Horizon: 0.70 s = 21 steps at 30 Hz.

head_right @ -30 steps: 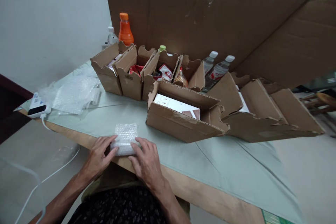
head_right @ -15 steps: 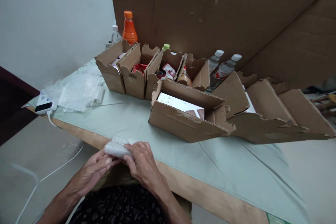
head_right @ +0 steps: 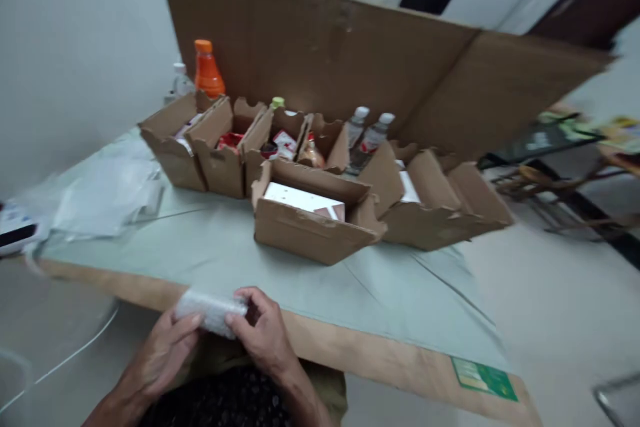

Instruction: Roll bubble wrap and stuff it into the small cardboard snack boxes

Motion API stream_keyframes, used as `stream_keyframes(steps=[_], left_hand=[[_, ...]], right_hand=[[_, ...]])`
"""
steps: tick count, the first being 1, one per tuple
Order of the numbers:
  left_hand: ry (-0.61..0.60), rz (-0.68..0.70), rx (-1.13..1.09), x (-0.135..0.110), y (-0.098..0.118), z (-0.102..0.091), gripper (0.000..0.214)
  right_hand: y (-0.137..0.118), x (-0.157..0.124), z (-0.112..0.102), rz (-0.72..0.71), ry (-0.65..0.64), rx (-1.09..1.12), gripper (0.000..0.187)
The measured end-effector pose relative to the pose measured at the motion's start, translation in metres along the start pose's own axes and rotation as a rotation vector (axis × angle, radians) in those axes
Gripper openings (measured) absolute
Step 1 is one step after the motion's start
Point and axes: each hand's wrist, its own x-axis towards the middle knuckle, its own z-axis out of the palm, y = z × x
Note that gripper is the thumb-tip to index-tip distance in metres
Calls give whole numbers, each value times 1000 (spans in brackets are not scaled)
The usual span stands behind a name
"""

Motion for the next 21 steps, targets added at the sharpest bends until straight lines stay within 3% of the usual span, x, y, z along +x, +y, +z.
stream_keyframes(steps=[3, 6, 9, 11, 13, 17, 19, 21], left_hand=[[66, 23, 129, 7, -6, -8, 61], [94, 72, 216, 14, -11, -6, 55], [39, 120, 189, 21, -15, 5, 51], [-21, 157, 210, 28, -16, 10, 51], [-65, 223, 290, 37, -17, 10, 50], [27, 467, 638, 51, -26, 6, 41], [58, 627, 828, 54, -34, 4, 34], [35, 812, 945, 56, -41, 3, 27]], right_hand=[[-3, -5, -2, -1, 81, -23, 16], [-12, -12, -11, -51, 95, -153, 31], [-30, -23, -30, -130, 53, -290, 43], [-52, -31, -53, -190, 104, -367, 38], [-82, -38, -86, -265, 250, -455, 36], [-145, -39, -164, -447, 623, -729, 37], [-170, -29, -191, -437, 722, -938, 34], [-189, -12, -203, -320, 714, -1207, 32]])
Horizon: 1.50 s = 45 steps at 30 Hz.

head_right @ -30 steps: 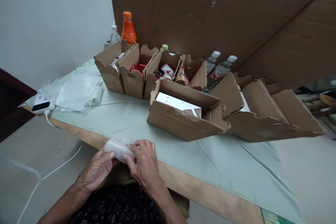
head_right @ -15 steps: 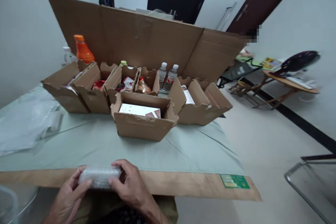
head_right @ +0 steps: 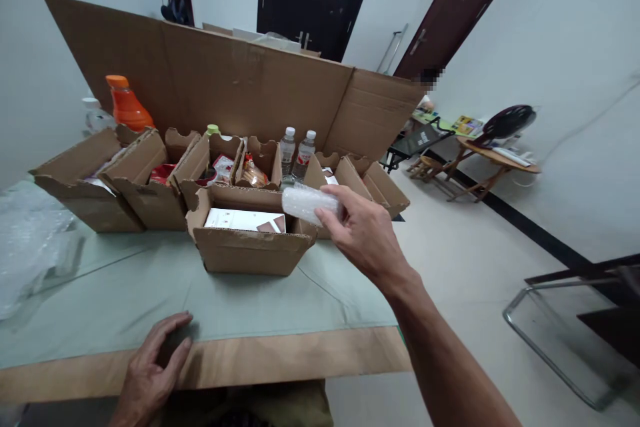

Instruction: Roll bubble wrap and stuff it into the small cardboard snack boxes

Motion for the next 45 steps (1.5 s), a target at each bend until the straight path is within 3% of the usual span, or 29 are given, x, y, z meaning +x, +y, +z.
stream_keyframes(steps=[4, 7, 11, 19, 24, 26, 29, 32, 34, 36, 40, 43, 45], left_hand=[[31, 261, 124, 0, -1, 3, 22], [26, 351, 165, 4, 1, 2, 21], [26, 420, 170, 8, 2, 1, 20], [3, 444, 182, 11, 4, 2, 21], [2, 386, 165, 9, 1, 3, 18], [-15, 295, 151, 10, 2, 2, 17], [-28, 88, 132, 21, 9, -1, 22], [-21, -126, 94, 43, 22, -1, 36], [-38, -198, 16, 63, 31, 3, 51], [-56, -199, -101, 85, 39, 10, 67], [-108, -208, -231, 121, 54, 29, 78], [-158, -217, -253, 123, 63, 45, 67], [-160, -196, -255, 104, 63, 50, 62]], right_hand=[[-25, 41, 15, -23, -439, -486, 26], [-44, 61, 34, -71, -723, -591, 27], [-46, 73, 54, -108, -855, -538, 26], [-29, 67, 73, -138, -951, -487, 24], [-30, 64, 64, -140, -860, -474, 24], [-28, 55, 44, -114, -730, -455, 24], [-13, 25, 8, -46, -423, -316, 22], [17, -22, -4, 51, -229, -87, 24], [36, -51, 13, 126, -246, 68, 24], [47, -70, 47, 170, -286, 222, 34], [40, -75, 113, 158, -276, 441, 46], [32, -80, 126, 192, -183, 450, 44], [31, -99, 119, 223, -115, 421, 39]])
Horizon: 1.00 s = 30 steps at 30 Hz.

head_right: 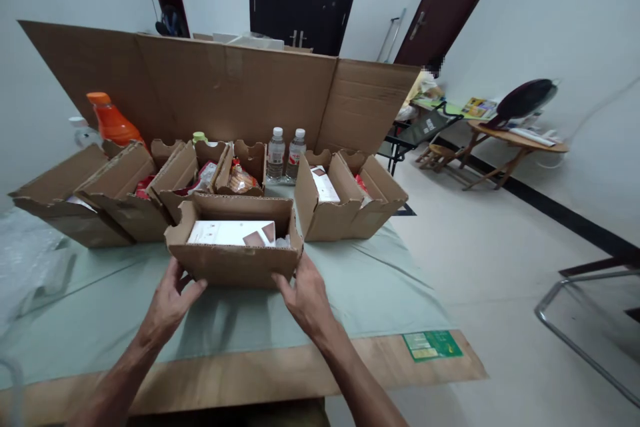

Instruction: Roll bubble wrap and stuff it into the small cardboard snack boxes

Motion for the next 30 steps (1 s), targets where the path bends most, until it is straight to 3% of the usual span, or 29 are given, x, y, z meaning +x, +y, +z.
stream_keyframes(steps=[2, 5, 7, 8, 9, 10, 12, 14, 17, 19, 21, 23, 26, 28, 30], left_hand=[[11, 11, 20, -30, -11, -4, 59], [164, -34, 101, -73, -24, -36, 56], [286, -77, 115, -83, -18, -64, 57], [408, -57, 121, -81, -10, -74, 58], [499, -18, 118, -76, -1, -80, 62], [500, -13, 114, -69, 9, -82, 65], [461, -5, 92, -58, 22, -69, 63], [322, 34, 64, -55, 25, -45, 58], [100, 57, 82, -65, 14, -6, 45], [7, 56, 78, -71, 6, 9, 36], [-71, 54, 55, -68, 0, 14, 35], [-105, 62, 41, -59, -4, 10, 40], [-72, 82, 86, -52, -12, 2, 51], [-11, 75, 138, -59, -20, 0, 55], [43, 25, 145, -74, -29, 3, 57]], right_hand=[[-2, -32, -5, 4, 64, -30, 35], [-19, -70, 8, -68, 84, -40, 38], [-38, -70, 27, -167, 33, -1, 45], [-48, -61, 36, -215, 4, 27, 47], [-56, -50, 42, -246, -14, 57, 48], [-61, -38, 45, -261, -13, 86, 48], [-61, -22, 37, -234, 39, 113, 44], [-47, -29, 16, -143, 115, 62, 38], [-10, -80, -13, -24, 227, -116, 38], [14, -124, -17, 18, 263, -203, 36], [31, -158, -13, 73, 309, -226, 34], [42, -175, -10, 128, 300, -184, 38], [52, -169, -21, 191, 187, -45, 68], [56, -151, -35, 225, 116, 107, 92], [57, -128, -47, 265, 56, 263, 104]])
